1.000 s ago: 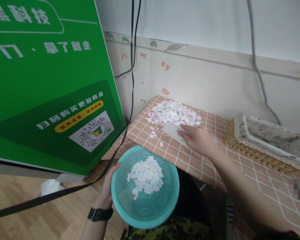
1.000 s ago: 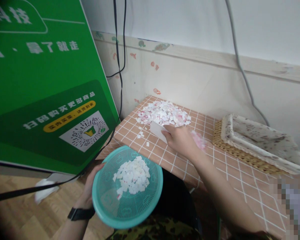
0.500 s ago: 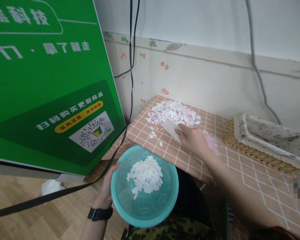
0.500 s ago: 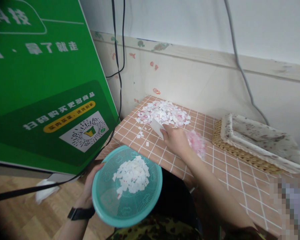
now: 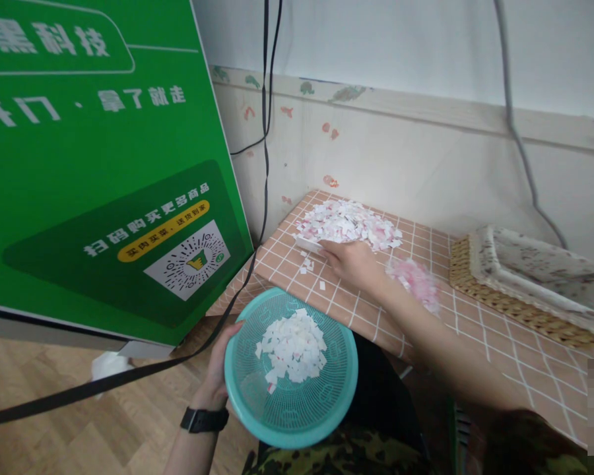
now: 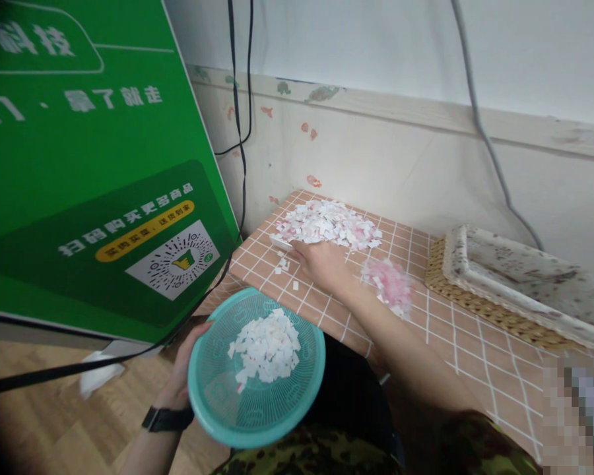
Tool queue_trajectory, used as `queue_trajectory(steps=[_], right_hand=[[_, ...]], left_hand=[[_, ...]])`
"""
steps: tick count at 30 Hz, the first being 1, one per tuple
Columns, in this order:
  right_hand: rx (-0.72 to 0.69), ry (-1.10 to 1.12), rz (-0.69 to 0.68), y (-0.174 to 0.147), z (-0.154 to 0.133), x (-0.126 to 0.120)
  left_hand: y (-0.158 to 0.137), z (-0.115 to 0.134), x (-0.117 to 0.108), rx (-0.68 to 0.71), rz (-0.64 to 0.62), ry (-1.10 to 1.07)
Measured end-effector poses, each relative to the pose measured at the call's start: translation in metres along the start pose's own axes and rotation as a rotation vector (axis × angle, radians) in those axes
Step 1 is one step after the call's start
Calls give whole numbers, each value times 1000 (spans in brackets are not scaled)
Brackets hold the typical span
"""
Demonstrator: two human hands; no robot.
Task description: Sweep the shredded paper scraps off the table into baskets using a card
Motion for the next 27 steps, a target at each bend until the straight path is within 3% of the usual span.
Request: queue_trajectory(steps=[10, 17, 27], right_hand=[[-137, 125, -50, -55, -28, -17], [47, 41, 33, -78, -1, -27], [-180, 59, -60, -102, -46, -39]], left_hand=[[2, -4, 0, -19, -13, -31], [1, -7, 2, -48, 0, -53], [-5, -5, 9, -56, 28, -46]])
Point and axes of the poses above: each hand's wrist, its own y-axis towards the middle knuckle, its own x-axis out of the palm, z = x × y, the point moved 7 cm from there along y, towards the middle knuckle, and after that the axes turned 8 degrees about -y, right-handed, at the moved point
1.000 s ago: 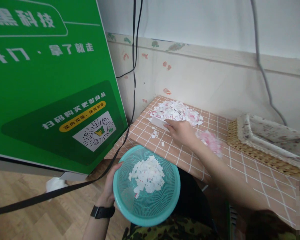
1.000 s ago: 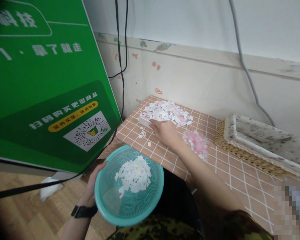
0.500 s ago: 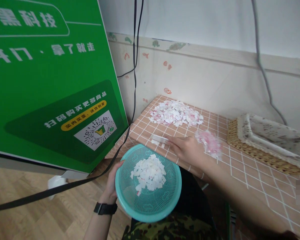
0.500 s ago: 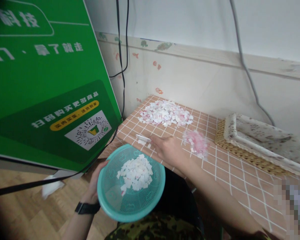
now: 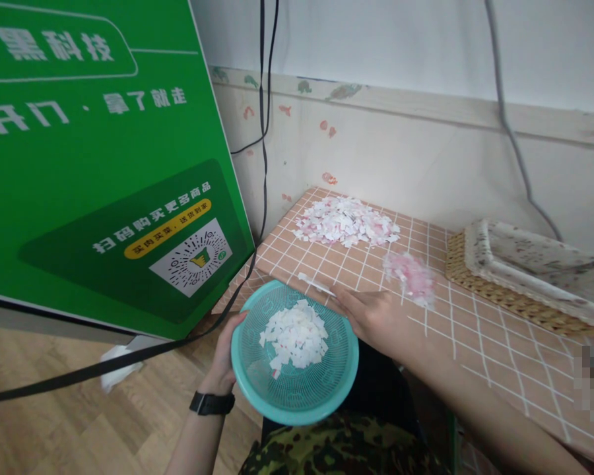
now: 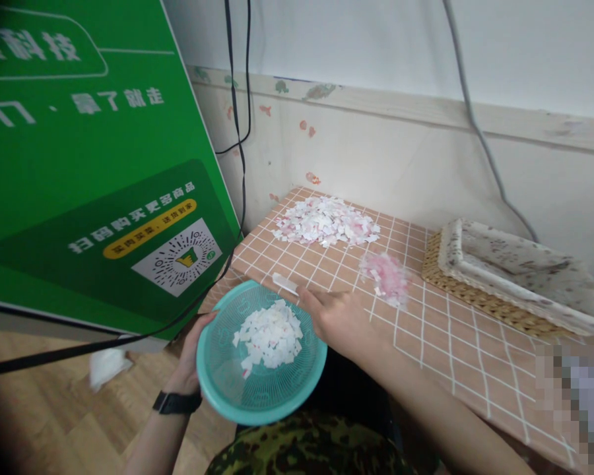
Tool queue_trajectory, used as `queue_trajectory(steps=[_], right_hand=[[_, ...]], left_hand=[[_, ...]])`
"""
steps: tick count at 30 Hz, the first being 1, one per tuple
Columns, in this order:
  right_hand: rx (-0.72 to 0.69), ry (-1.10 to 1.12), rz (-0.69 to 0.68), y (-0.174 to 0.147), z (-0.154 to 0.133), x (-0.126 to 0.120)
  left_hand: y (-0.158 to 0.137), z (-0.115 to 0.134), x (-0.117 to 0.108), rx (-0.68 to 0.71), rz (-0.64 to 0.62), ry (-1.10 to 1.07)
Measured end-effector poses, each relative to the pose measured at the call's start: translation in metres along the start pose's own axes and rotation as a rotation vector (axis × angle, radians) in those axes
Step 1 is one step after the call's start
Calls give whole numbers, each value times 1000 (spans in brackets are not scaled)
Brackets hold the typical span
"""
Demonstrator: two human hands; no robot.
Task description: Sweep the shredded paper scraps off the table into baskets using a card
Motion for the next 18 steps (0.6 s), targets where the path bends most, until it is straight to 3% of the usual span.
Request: queue_trajectory(steps=[5, 11, 18], right_hand=[[-28, 96, -15, -10, -11, -2], [121, 31, 81, 13, 15, 7], [8, 115, 39, 17, -4, 13]], left_hand=[[-2, 2, 2, 22, 4, -9], [-3, -1, 7, -22, -46, -33], [-1, 1, 3, 9, -35, -2]])
Point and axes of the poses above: each hand's wrist, its own y-axis towards the middle knuckle, its own x-axis out of the palm, z = x × y, the point moved 7 cm from there along y, towards the middle knuckle, and after that the axes turned 8 degrees about -y, right-handed, at the moved point
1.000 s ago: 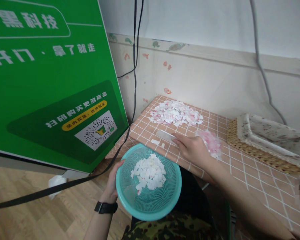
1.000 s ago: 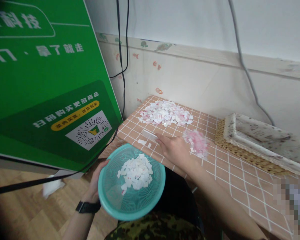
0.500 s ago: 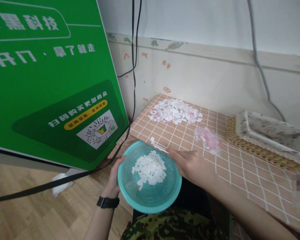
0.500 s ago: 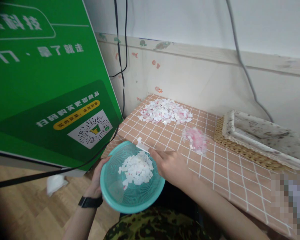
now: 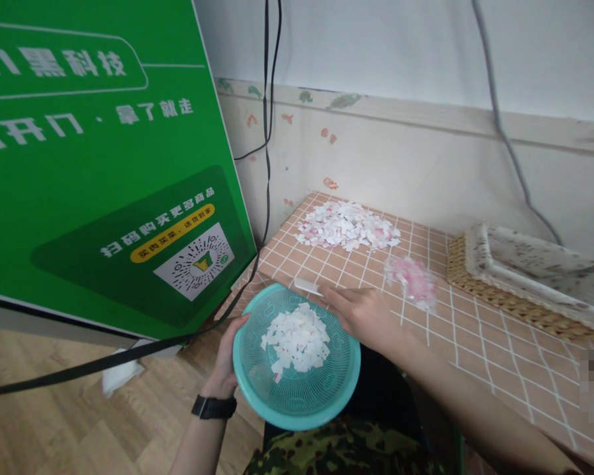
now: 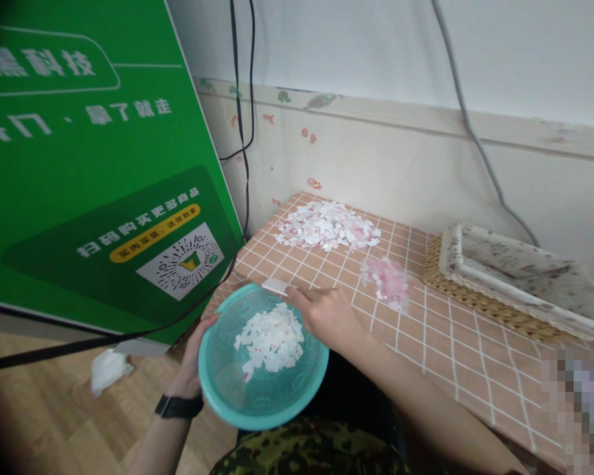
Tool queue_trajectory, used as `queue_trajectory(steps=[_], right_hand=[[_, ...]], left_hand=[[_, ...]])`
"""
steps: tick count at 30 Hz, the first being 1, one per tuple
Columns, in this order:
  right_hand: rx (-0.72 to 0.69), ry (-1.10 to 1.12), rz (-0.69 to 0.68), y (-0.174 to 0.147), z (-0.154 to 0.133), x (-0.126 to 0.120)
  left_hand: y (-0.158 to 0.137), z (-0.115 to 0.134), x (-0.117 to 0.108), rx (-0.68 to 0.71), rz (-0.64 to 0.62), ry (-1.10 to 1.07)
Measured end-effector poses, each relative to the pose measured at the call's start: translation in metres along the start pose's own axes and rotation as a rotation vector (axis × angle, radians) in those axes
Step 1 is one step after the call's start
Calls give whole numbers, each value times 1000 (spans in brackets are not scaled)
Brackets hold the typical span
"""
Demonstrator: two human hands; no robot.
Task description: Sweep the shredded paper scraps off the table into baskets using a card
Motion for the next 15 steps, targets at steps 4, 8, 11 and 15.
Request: queue_trajectory(steps=[4, 8, 11, 15], right_hand=[[-9, 117, 17, -10, -7, -10], [145, 66, 126, -11, 26, -21], [324, -68, 221, -15, 69, -32], [602, -117, 358, -36, 122, -54]], left_hand=[[0, -2, 1, -18, -3, 5], [0, -2, -2, -3, 7, 7], [2, -1, -6, 10, 3, 18], [6, -7, -14, -1, 5, 24]])
Point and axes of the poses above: each hand's wrist, its own y-axis towards the middle knuckle, its own x-axis out of the palm, z = x × y, the point moved 7 cm from there along y, towards the middle knuckle, and after that the axes turned 8 degrees about -y, right-handed, at the moved point
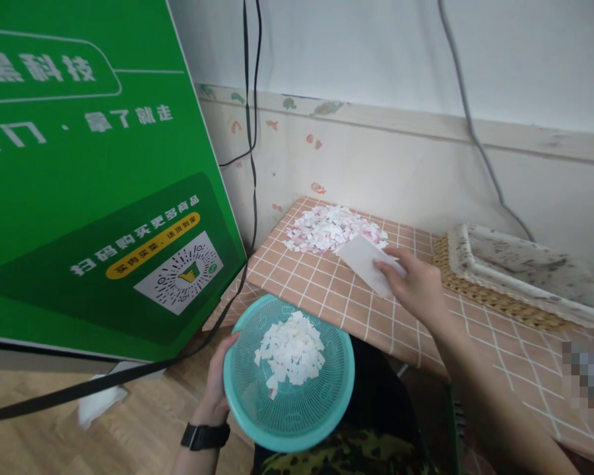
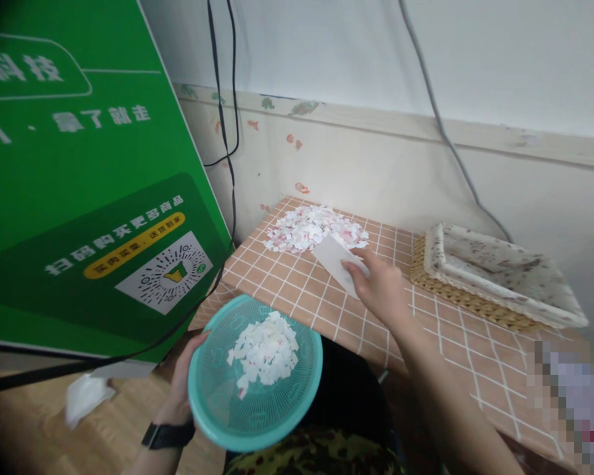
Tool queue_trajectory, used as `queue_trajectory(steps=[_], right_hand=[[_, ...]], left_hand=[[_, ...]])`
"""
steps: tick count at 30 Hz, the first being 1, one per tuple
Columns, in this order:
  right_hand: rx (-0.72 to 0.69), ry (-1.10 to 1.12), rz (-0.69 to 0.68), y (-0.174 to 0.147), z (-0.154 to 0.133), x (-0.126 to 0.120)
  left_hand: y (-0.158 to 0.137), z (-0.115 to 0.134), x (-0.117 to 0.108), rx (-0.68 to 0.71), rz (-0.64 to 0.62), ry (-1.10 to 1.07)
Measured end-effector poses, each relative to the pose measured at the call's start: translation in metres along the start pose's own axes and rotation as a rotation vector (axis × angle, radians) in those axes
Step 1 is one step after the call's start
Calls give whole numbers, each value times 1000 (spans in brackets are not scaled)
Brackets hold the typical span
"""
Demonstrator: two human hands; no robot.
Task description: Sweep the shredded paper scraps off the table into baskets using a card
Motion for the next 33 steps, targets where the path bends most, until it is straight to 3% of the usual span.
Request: queue_trajectory(steps=[3, 7, 10, 13, 15, 19, 23, 28, 33], right_hand=[[129, 23, 88, -6, 29, -21], [291, -66, 203, -42, 61, -54], [409, -103, 192, -70, 74, -61], [457, -37, 95, -80, 62, -41], [402, 62, 55, -76, 36, -20], [318, 180, 61, -61, -14, 18], [342, 211, -13, -54, -36, 45], [376, 154, -48, -52, -34, 52], [399, 115, 76, -53, -1, 44]], left_hand=[[5, -9, -6, 13, 27, 39], [12, -33, -17, -44, 93, 71], [16, -52, -24, -87, 105, 98], [20, -59, -30, -56, 144, 99], [22, -59, -31, -13, 154, 108], [22, -58, -21, -4, 121, 128], [19, -57, -8, -9, 131, 119], [22, -60, -2, -73, 141, 151], [35, -65, 0, -142, 125, 155]])
Point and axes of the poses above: each hand's wrist, its own y-axis towards the middle knuckle, its own x-axis out of the palm, z = x × y, the point moved 7 cm from there along y, towards the middle knuckle, and after that the axes turned 8 degrees about -y, right-handed, at the moved point
